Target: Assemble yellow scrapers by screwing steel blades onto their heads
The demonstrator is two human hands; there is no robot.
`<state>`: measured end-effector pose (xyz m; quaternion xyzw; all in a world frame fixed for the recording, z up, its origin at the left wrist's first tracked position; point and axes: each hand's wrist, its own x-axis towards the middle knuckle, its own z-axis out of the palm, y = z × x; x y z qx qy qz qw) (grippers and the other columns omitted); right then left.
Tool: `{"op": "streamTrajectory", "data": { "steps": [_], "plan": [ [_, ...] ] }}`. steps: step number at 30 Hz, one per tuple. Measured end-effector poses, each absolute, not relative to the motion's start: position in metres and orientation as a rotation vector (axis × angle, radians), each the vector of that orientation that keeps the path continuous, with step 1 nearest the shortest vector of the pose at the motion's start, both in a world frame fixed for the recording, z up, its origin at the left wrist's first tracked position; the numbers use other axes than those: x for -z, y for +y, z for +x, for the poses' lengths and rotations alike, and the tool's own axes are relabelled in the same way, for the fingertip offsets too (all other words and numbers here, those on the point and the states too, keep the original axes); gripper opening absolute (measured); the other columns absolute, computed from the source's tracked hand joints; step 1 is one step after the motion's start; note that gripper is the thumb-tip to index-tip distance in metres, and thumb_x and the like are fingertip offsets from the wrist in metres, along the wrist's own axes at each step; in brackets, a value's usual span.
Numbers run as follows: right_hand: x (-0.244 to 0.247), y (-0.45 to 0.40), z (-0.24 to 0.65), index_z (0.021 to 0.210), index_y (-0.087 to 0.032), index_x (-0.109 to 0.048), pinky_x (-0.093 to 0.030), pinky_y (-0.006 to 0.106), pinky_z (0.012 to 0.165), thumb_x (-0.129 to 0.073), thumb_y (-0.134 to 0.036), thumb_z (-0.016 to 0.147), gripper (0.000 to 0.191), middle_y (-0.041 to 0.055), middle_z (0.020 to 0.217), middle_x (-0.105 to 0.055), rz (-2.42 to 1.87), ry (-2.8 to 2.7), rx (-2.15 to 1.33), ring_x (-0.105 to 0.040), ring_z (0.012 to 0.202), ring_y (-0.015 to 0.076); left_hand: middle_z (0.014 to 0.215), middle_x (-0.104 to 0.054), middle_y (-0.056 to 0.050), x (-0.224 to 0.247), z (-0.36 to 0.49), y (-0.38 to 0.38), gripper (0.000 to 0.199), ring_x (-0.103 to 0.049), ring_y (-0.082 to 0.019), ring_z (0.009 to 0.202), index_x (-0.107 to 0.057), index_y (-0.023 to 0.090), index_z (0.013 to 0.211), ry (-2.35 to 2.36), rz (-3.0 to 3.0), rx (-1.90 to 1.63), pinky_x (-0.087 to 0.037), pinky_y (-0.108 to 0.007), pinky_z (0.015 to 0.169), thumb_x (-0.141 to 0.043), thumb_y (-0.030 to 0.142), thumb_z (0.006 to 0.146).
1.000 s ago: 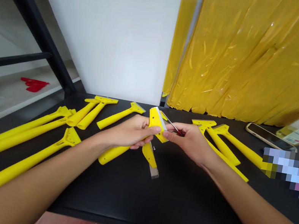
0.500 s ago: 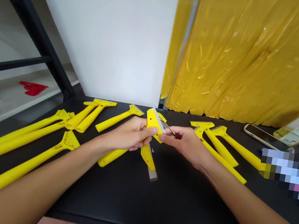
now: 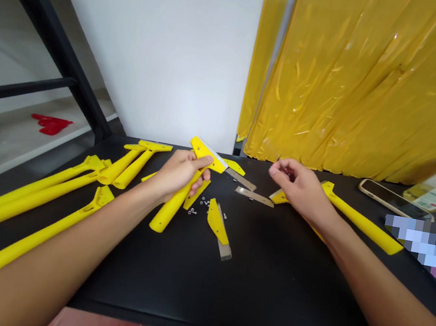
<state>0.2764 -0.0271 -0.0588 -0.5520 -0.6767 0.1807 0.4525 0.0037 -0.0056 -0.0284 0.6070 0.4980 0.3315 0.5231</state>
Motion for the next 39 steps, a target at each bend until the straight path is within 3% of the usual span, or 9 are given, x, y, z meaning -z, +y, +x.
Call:
{"op": "streamTrajectory", "data": {
  "steps": [3, 5, 8, 11, 18, 24, 30, 39],
  "plan": [
    [0.062, -0.039, 0.255, 0.058, -0.023, -0.046, -0.031, 0.031, 0.053, -0.053, -0.058, 0.096, 0.052, -0.0032, 0.051, -0.043, -1.412, -1.567, -0.560, -0.041, 0.051, 0.0137, 0.049, -0.052, -0.001, 0.026, -0.001, 0.000, 0.037, -0.043, -0.008, 0.038, -0.057, 0.016, 0.063, 1.195, 1.420, -0.845, -0.034, -0.025, 0.041, -0.062, 0.036, 0.095],
    [0.067, -0.047, 0.239, 0.055, -0.022, -0.047, -0.035, 0.031, 0.057, -0.041, -0.054, 0.102, 0.057, -0.0013, 0.054, -0.045, -1.313, -1.718, -0.575, -0.046, 0.055, 0.0141, 0.051, -0.054, -0.001, 0.026, -0.006, 0.005, 0.035, -0.043, -0.008, 0.039, -0.057, 0.016, 0.064, 1.190, 1.417, -0.873, -0.034, -0.025, 0.040, -0.063, 0.034, 0.094],
    [0.077, -0.053, 0.220, 0.085, -0.021, -0.073, -0.043, 0.030, 0.070, -0.052, -0.041, 0.101, 0.033, 0.0018, 0.079, -0.066, -1.090, -2.032, -0.572, -0.060, 0.075, 0.0163, 0.054, -0.055, -0.002, 0.028, -0.011, 0.011, 0.035, -0.043, -0.008, 0.039, -0.057, 0.016, 0.064, 1.169, 1.419, -0.908, -0.034, -0.025, 0.040, -0.063, 0.034, 0.094],
    [0.086, -0.049, 0.210, 0.107, -0.025, -0.078, -0.041, 0.029, 0.064, -0.064, -0.032, 0.095, 0.020, -0.0003, 0.076, -0.065, -1.113, -2.138, -0.510, -0.056, 0.067, 0.0142, 0.055, -0.056, -0.003, 0.030, -0.012, 0.012, 0.034, -0.044, -0.008, 0.039, -0.058, 0.016, 0.064, 1.147, 1.427, -0.945, -0.032, -0.025, 0.038, -0.063, 0.033, 0.093],
    [0.076, -0.029, 0.186, 0.097, -0.026, -0.082, -0.039, 0.027, 0.066, -0.069, -0.035, 0.093, 0.016, 0.0020, 0.084, -0.070, -1.238, -2.400, -0.302, -0.060, 0.077, 0.0145, 0.041, -0.044, 0.002, 0.028, -0.011, 0.008, 0.040, -0.038, -0.008, 0.035, -0.056, 0.018, 0.061, 1.119, 1.536, -0.944, -0.031, -0.025, 0.039, -0.059, 0.036, 0.097],
    [0.067, -0.021, 0.170, 0.081, -0.025, -0.081, -0.033, 0.028, 0.060, -0.071, -0.031, 0.088, 0.013, 0.0024, 0.082, -0.072, -1.301, -2.523, -0.228, -0.061, 0.074, 0.0155, 0.041, -0.045, 0.002, 0.028, -0.016, 0.012, 0.041, -0.039, -0.008, 0.034, -0.055, 0.019, 0.062, 1.108, 1.559, -0.956, -0.030, -0.026, 0.040, -0.059, 0.038, 0.098],
    [0.074, -0.017, 0.161, 0.085, -0.023, -0.078, -0.032, 0.028, 0.059, -0.073, -0.033, 0.085, 0.011, 0.0015, 0.084, -0.074, -1.326, -2.522, -0.175, -0.063, 0.076, 0.0163, 0.041, -0.045, 0.003, 0.027, -0.016, 0.012, 0.040, -0.039, -0.007, 0.034, -0.054, 0.019, 0.062, 1.129, 1.562, -0.957, -0.030, -0.025, 0.040, -0.057, 0.035, 0.099],
    [0.076, -0.016, 0.161, 0.091, -0.024, -0.080, -0.038, 0.029, 0.068, -0.065, -0.025, 0.092, 0.015, 0.0048, 0.095, -0.075, -1.205, -2.617, -0.137, -0.066, 0.086, 0.0185, 0.045, -0.047, 0.003, 0.031, -0.020, 0.015, 0.037, -0.041, -0.008, 0.037, -0.057, 0.019, 0.067, 1.014, 1.658, -0.867, -0.033, -0.024, 0.040, -0.060, 0.041, 0.097]
  ]
}}
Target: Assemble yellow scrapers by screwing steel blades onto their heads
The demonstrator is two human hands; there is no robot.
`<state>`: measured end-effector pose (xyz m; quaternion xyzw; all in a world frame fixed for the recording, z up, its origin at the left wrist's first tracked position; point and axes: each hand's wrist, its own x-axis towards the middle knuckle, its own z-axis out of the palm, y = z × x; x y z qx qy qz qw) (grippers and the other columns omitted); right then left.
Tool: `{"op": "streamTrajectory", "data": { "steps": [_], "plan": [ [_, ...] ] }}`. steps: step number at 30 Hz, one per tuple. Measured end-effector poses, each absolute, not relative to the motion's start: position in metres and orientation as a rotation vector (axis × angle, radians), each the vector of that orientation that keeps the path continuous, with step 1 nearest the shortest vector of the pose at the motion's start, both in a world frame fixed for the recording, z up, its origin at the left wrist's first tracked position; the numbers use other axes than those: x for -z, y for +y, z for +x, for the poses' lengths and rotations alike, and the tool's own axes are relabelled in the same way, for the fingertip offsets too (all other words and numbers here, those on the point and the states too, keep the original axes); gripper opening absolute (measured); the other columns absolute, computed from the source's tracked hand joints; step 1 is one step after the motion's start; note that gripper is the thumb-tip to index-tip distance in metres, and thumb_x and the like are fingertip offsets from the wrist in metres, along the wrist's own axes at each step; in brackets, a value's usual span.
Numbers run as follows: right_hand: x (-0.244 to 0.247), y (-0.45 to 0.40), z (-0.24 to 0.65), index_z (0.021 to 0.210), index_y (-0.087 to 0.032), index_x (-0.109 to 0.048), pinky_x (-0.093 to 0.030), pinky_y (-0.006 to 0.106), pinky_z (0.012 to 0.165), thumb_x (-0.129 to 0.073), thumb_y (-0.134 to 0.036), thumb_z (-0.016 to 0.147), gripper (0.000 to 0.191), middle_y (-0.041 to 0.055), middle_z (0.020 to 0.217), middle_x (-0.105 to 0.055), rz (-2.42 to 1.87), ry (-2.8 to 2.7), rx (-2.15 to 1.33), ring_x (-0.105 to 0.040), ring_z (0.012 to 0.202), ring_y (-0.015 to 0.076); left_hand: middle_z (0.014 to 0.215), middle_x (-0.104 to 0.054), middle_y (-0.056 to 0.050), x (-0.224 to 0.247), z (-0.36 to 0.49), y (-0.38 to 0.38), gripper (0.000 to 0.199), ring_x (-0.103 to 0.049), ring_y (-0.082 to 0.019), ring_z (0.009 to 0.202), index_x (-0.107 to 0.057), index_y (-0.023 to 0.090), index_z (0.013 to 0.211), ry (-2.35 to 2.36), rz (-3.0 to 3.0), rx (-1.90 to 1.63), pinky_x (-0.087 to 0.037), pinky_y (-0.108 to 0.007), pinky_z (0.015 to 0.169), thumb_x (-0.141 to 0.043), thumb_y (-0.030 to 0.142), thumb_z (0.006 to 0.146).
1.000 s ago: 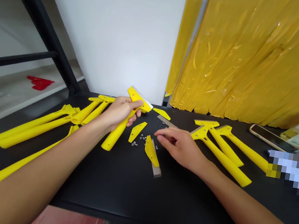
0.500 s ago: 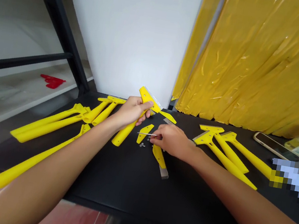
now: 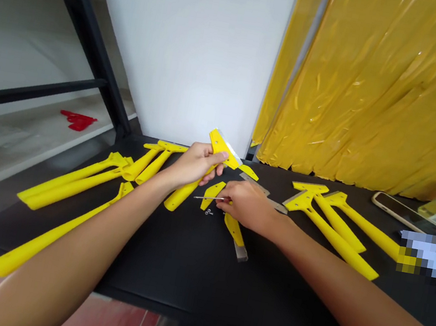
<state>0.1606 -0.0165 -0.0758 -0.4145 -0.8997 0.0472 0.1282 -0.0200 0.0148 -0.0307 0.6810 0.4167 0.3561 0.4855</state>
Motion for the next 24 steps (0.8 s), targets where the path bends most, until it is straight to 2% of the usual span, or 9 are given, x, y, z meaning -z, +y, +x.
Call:
{"op": "streamTrajectory", "data": {
  "steps": [8, 14, 21, 24],
  "plan": [
    [0.077, -0.016, 0.164, 0.107, -0.023, -0.076, -0.040, 0.029, 0.071, -0.070, -0.028, 0.090, 0.019, 0.0053, 0.100, -0.074, -1.198, -2.614, -0.136, -0.066, 0.088, 0.0197, 0.043, -0.048, 0.003, 0.031, -0.021, 0.014, 0.038, -0.043, -0.008, 0.036, -0.058, 0.018, 0.068, 0.998, 1.698, -0.849, -0.033, -0.024, 0.040, -0.058, 0.040, 0.098],
    [0.077, -0.010, 0.165, 0.087, -0.023, -0.079, -0.035, 0.029, 0.066, -0.066, -0.027, 0.091, 0.013, 0.0045, 0.089, -0.075, -1.185, -2.627, -0.187, -0.064, 0.080, 0.0185, 0.043, -0.047, 0.003, 0.031, -0.021, 0.014, 0.038, -0.042, -0.008, 0.036, -0.059, 0.018, 0.068, 0.987, 1.712, -0.832, -0.033, -0.024, 0.040, -0.058, 0.041, 0.099],
    [0.072, -0.013, 0.164, 0.079, -0.020, -0.076, -0.038, 0.028, 0.069, -0.067, -0.020, 0.086, 0.011, 0.0031, 0.083, -0.073, -1.106, -2.543, -0.300, -0.060, 0.075, 0.0154, 0.044, -0.047, 0.003, 0.032, -0.023, 0.017, 0.039, -0.041, -0.008, 0.036, -0.058, 0.018, 0.069, 0.999, 1.696, -0.797, -0.033, -0.023, 0.041, -0.057, 0.043, 0.099],
    [0.063, -0.021, 0.174, 0.086, -0.019, -0.076, -0.042, 0.026, 0.068, -0.065, -0.025, 0.090, 0.014, 0.0020, 0.083, -0.073, -1.091, -2.408, -0.386, -0.060, 0.073, 0.0133, 0.045, -0.048, 0.003, 0.033, -0.021, 0.016, 0.037, -0.042, -0.008, 0.036, -0.058, 0.019, 0.070, 1.010, 1.681, -0.802, -0.034, -0.023, 0.041, -0.057, 0.043, 0.098]
  ]
}}
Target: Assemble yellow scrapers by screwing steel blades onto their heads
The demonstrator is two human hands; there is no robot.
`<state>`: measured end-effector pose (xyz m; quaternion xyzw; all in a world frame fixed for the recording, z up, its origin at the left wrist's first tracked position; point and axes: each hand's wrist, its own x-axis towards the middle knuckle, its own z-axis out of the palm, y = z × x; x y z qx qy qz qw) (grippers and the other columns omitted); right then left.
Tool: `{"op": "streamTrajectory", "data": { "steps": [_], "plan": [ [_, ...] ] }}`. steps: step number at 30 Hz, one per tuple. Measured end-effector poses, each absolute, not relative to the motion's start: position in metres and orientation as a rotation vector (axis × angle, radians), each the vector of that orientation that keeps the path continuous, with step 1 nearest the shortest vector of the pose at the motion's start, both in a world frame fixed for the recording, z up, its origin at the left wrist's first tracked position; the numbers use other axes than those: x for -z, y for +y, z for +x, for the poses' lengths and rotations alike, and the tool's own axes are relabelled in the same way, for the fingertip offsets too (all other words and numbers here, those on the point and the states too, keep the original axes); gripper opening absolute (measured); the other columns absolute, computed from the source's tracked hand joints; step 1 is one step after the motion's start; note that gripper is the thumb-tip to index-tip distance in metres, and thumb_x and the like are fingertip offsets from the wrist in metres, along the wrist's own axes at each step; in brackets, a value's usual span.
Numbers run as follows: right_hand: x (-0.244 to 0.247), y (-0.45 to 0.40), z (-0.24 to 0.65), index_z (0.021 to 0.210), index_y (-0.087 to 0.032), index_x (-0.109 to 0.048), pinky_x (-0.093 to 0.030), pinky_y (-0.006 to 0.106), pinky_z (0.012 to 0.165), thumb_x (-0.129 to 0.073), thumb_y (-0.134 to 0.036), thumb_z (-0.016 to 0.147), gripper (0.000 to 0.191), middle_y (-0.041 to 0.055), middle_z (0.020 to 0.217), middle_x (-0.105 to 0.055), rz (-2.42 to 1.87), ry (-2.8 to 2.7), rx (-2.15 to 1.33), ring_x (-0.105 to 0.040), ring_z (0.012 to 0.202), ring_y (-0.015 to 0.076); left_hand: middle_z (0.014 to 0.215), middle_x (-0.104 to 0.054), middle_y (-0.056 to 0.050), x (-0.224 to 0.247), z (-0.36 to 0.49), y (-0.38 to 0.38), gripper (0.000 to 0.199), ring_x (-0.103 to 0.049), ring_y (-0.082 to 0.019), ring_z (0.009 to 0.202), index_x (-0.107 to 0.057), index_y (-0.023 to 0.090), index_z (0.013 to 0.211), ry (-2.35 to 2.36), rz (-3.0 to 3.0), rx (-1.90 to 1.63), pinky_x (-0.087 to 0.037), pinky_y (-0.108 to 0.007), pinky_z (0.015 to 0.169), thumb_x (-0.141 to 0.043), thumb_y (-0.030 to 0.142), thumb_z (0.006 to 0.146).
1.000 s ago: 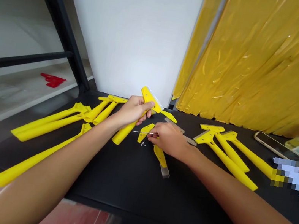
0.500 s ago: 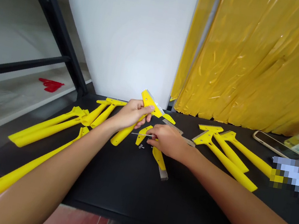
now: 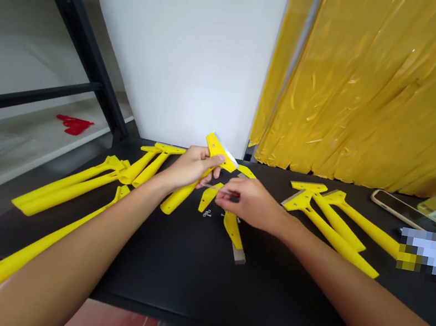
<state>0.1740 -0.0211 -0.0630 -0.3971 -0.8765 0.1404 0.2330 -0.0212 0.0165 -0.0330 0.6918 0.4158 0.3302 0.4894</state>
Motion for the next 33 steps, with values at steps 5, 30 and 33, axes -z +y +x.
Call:
{"op": "streamTrajectory", "data": {
  "steps": [5, 30, 33],
  "plan": [
    [0.043, -0.036, 0.208, 0.090, -0.017, -0.079, -0.046, 0.027, 0.062, -0.077, -0.041, 0.080, 0.026, 0.0035, 0.082, -0.075, -1.174, -1.647, -0.766, -0.061, 0.068, 0.0142, 0.044, -0.048, 0.003, 0.032, -0.006, -0.001, 0.036, -0.044, -0.009, 0.035, -0.057, 0.018, 0.070, 1.020, 1.731, -0.675, -0.037, -0.023, 0.041, -0.054, 0.039, 0.099],
    [0.053, -0.063, 0.201, 0.077, -0.021, -0.079, -0.051, 0.029, 0.061, -0.076, -0.026, 0.077, 0.006, 0.0019, 0.076, -0.077, -1.257, -1.504, -0.789, -0.066, 0.065, 0.0155, 0.042, -0.051, 0.001, 0.046, 0.029, -0.051, 0.035, -0.045, -0.011, 0.034, -0.054, 0.022, 0.062, 1.162, 2.113, -0.657, -0.025, -0.027, 0.040, -0.055, 0.030, 0.096],
    [0.054, -0.063, 0.202, 0.078, -0.022, -0.079, -0.050, 0.029, 0.062, -0.076, -0.025, 0.078, 0.005, 0.0014, 0.077, -0.078, -1.271, -1.518, -0.775, -0.066, 0.066, 0.0154, 0.043, -0.051, 0.001, 0.049, 0.030, -0.051, 0.034, -0.044, -0.011, 0.034, -0.053, 0.022, 0.063, 1.194, 2.134, -0.630, -0.024, -0.028, 0.041, -0.055, 0.029, 0.096]
  ]
}}
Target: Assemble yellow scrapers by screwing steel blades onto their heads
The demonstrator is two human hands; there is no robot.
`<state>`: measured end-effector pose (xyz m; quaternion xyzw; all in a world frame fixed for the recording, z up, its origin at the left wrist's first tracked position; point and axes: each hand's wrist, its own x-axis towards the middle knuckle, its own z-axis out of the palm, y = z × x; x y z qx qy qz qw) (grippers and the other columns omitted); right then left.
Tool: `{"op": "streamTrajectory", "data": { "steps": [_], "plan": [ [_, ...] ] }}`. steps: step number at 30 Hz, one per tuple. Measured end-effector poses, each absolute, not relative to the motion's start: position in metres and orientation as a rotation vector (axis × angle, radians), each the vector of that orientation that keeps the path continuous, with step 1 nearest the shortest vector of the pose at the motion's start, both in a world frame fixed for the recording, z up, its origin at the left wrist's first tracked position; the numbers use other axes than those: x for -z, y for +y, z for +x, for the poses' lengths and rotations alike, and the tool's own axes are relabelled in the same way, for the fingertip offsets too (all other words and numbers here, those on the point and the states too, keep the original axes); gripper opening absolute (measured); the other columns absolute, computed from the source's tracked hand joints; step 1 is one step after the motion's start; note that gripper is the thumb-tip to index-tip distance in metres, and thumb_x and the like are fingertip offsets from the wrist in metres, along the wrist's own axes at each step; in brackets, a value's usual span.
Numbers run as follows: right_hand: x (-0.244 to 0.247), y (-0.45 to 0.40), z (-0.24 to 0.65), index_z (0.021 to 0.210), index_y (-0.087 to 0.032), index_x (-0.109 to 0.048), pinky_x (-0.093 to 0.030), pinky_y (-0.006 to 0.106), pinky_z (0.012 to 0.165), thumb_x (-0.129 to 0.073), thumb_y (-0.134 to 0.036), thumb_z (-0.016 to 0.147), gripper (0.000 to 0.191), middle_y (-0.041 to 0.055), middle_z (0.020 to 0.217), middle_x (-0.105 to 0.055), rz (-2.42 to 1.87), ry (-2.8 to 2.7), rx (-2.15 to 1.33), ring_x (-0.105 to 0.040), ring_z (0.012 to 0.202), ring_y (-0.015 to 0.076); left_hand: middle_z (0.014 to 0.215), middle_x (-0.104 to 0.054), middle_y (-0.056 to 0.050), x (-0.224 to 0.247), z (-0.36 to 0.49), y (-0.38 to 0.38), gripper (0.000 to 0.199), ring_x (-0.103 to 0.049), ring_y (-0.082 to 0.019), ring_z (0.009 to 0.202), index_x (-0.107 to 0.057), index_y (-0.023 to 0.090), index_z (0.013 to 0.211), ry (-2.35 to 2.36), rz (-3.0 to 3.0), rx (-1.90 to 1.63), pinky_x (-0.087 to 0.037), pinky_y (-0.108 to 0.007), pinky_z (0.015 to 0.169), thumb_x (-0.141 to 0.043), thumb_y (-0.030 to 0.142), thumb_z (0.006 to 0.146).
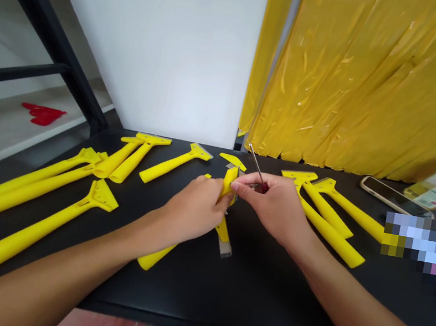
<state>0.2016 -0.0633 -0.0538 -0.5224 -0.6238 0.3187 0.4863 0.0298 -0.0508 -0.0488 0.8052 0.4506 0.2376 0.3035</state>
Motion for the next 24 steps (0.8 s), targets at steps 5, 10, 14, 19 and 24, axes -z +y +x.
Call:
{"op": "streamTrajectory", "data": {
  "steps": [5, 10, 14, 19, 24],
  "plan": [
    [0.053, -0.067, 0.204, 0.080, -0.022, -0.078, -0.043, 0.029, 0.060, -0.072, -0.025, 0.085, 0.009, 0.0005, 0.074, -0.072, -1.255, -1.725, -0.414, -0.057, 0.063, 0.0139, 0.043, -0.049, 0.002, 0.048, 0.029, -0.052, 0.034, -0.046, -0.012, 0.036, -0.054, 0.022, 0.064, 1.151, 2.101, -0.635, -0.025, -0.028, 0.041, -0.054, 0.031, 0.097],
    [0.052, -0.067, 0.205, 0.079, -0.022, -0.076, -0.039, 0.028, 0.059, -0.069, -0.022, 0.089, 0.012, -0.0004, 0.073, -0.068, -1.240, -1.813, -0.235, -0.052, 0.062, 0.0129, 0.045, -0.051, 0.000, 0.049, 0.028, -0.051, 0.034, -0.047, -0.014, 0.040, -0.056, 0.023, 0.064, 1.163, 2.087, -0.629, -0.029, -0.028, 0.043, -0.054, 0.032, 0.096],
    [0.053, -0.064, 0.205, 0.080, -0.022, -0.073, -0.041, 0.028, 0.063, -0.069, -0.023, 0.089, 0.010, -0.0001, 0.076, -0.068, -1.226, -1.817, -0.247, -0.054, 0.066, 0.0134, 0.045, -0.052, 0.000, 0.050, 0.028, -0.050, 0.035, -0.047, -0.013, 0.039, -0.055, 0.023, 0.062, 1.151, 2.105, -0.630, -0.029, -0.027, 0.041, -0.054, 0.032, 0.096],
    [0.058, -0.056, 0.210, 0.091, -0.019, -0.070, -0.042, 0.028, 0.063, -0.079, -0.030, 0.078, 0.020, -0.0023, 0.072, -0.063, -1.262, -1.630, -0.543, -0.052, 0.064, 0.0126, 0.046, -0.056, 0.000, 0.050, 0.026, -0.048, 0.034, -0.051, -0.013, 0.035, -0.054, 0.022, 0.066, 1.174, 2.089, -0.543, -0.033, -0.024, 0.037, -0.051, 0.033, 0.097],
    [0.062, -0.049, 0.214, 0.092, -0.017, -0.073, -0.037, 0.028, 0.058, -0.079, -0.041, 0.075, 0.030, -0.0041, 0.067, -0.055, -1.282, -1.587, -0.787, -0.045, 0.061, 0.0120, 0.048, -0.059, 0.000, 0.045, 0.026, -0.044, 0.034, -0.056, -0.013, 0.036, -0.057, 0.020, 0.070, 1.122, 1.954, -0.387, -0.043, -0.023, 0.038, -0.049, 0.036, 0.098]
  ]
}}
